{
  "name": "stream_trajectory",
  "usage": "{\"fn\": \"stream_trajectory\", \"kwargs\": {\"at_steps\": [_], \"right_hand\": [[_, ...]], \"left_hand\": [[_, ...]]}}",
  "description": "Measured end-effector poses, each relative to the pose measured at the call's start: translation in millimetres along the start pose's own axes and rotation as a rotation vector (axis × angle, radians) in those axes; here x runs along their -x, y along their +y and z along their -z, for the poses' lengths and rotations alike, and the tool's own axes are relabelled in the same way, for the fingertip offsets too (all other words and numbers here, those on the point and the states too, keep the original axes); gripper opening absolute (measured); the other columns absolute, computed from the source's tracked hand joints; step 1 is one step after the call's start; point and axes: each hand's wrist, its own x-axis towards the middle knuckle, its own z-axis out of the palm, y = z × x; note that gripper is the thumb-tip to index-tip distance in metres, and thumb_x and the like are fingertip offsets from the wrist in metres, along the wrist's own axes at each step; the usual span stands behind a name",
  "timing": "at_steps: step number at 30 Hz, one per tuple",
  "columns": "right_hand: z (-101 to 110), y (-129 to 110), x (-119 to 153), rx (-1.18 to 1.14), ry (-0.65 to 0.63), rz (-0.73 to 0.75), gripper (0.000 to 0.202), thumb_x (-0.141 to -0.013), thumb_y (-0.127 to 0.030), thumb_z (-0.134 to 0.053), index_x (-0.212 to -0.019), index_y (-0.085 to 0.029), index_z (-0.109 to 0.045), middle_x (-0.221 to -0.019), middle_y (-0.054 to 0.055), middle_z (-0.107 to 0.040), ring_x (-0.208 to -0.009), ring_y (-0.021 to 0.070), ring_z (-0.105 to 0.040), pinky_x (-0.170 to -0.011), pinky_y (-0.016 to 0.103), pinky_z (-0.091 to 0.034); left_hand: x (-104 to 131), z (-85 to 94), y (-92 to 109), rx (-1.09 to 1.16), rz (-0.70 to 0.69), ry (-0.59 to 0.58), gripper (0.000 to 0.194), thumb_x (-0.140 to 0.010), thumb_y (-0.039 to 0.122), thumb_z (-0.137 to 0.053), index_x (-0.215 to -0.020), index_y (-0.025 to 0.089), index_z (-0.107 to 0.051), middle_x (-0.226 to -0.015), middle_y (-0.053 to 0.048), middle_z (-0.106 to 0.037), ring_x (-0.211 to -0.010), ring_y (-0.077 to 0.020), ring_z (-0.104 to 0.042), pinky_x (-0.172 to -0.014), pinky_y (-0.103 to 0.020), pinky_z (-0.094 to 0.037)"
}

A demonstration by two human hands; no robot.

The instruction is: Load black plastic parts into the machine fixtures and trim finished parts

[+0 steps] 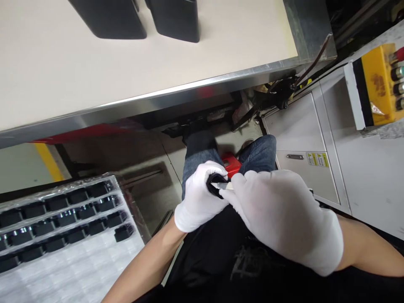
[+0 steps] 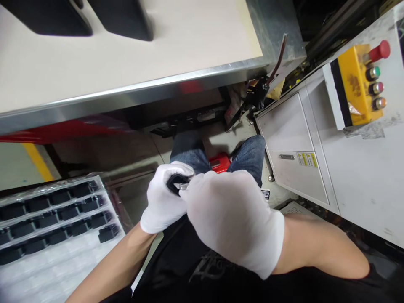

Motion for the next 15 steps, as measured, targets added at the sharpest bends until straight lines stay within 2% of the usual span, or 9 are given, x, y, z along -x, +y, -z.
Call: {"fn": "stream_trajectory", "kwargs": {"at_steps": [4,10,15], "right_hand": [[-4,0,0,0.042,0.002,-0.022,0.033,-0.098,-0.021,-0.06,-0.065,-0.022,-0.053,-0.053,-0.001,-0.052,-0.041,0.0139,-0.044,-0.051,0.033,-0.01],[-14,4,6,0.092,0.149,0.049,0.033,-0.099,-0.024,-0.06,-0.067,-0.022,-0.053,-0.053,0.0,-0.049,-0.045,0.0147,-0.045,-0.052,0.033,-0.012],[-16,1,4,0.004,0.132,0.016,0.03,-0.1,-0.02,-0.059,-0.07,-0.021,-0.06,-0.055,0.001,-0.053,-0.046,0.0151,-0.049,-0.052,0.033,-0.012]], "left_hand": [[0,-1.4,0,0.033,-0.007,-0.016,0.031,-0.079,0.008,-0.073,-0.102,0.02,-0.056,-0.09,0.0,-0.065,-0.077,-0.012,-0.067,-0.068,-0.023,-0.055],[1,-2.5,-1,0.027,-0.024,-0.027,0.03,-0.08,0.008,-0.072,-0.102,0.02,-0.055,-0.091,0.0,-0.066,-0.078,-0.0124,-0.068,-0.069,-0.024,-0.055],[2,-3.2,-1,-0.028,-0.03,-0.026,0.028,-0.081,0.006,-0.068,-0.101,0.02,-0.055,-0.09,0.001,-0.066,-0.078,-0.0116,-0.068,-0.072,-0.023,-0.055]]}}
